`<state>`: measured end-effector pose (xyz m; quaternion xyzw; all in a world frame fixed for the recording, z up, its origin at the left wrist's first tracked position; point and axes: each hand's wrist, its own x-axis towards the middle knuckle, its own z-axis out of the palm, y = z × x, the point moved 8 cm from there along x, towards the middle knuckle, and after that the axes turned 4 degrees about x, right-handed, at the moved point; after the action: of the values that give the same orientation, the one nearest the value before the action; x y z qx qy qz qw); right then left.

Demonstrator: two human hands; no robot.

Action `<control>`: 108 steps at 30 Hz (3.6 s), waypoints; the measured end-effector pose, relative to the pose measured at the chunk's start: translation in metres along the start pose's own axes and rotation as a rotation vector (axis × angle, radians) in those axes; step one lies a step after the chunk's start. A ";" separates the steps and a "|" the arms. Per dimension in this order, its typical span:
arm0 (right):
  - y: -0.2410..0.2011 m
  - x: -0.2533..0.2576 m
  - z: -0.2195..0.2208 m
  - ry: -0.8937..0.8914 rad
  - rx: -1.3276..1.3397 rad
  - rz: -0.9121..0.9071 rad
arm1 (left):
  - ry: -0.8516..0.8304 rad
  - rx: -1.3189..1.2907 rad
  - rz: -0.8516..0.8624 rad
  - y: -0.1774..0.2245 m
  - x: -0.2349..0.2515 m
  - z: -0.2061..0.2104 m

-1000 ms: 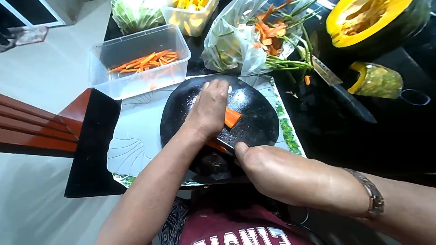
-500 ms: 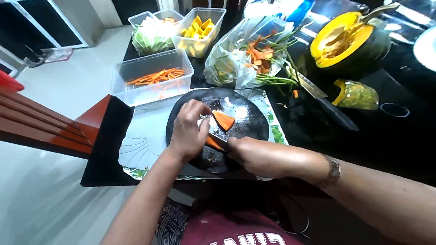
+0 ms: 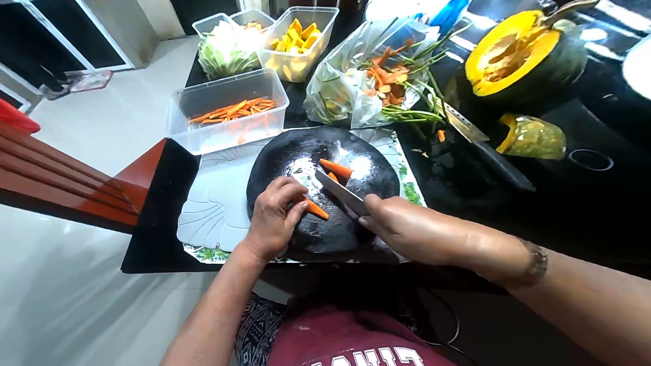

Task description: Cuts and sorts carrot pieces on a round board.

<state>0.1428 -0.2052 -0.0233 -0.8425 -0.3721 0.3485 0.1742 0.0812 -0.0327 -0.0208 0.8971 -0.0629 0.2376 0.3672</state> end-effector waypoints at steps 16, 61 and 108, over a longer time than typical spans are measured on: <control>-0.033 -0.002 0.010 0.076 -0.309 -0.222 | 0.390 0.175 0.026 0.043 0.082 -0.042; 0.006 0.006 -0.007 0.016 0.037 -0.019 | -0.196 0.141 -0.053 0.004 0.025 0.012; -0.002 0.019 -0.011 0.000 -0.136 -0.275 | 0.040 0.135 0.245 0.002 0.014 -0.007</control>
<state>0.1592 -0.1899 -0.0237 -0.7933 -0.5069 0.2953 0.1628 0.0907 -0.0284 -0.0084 0.9005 -0.1484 0.3019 0.2757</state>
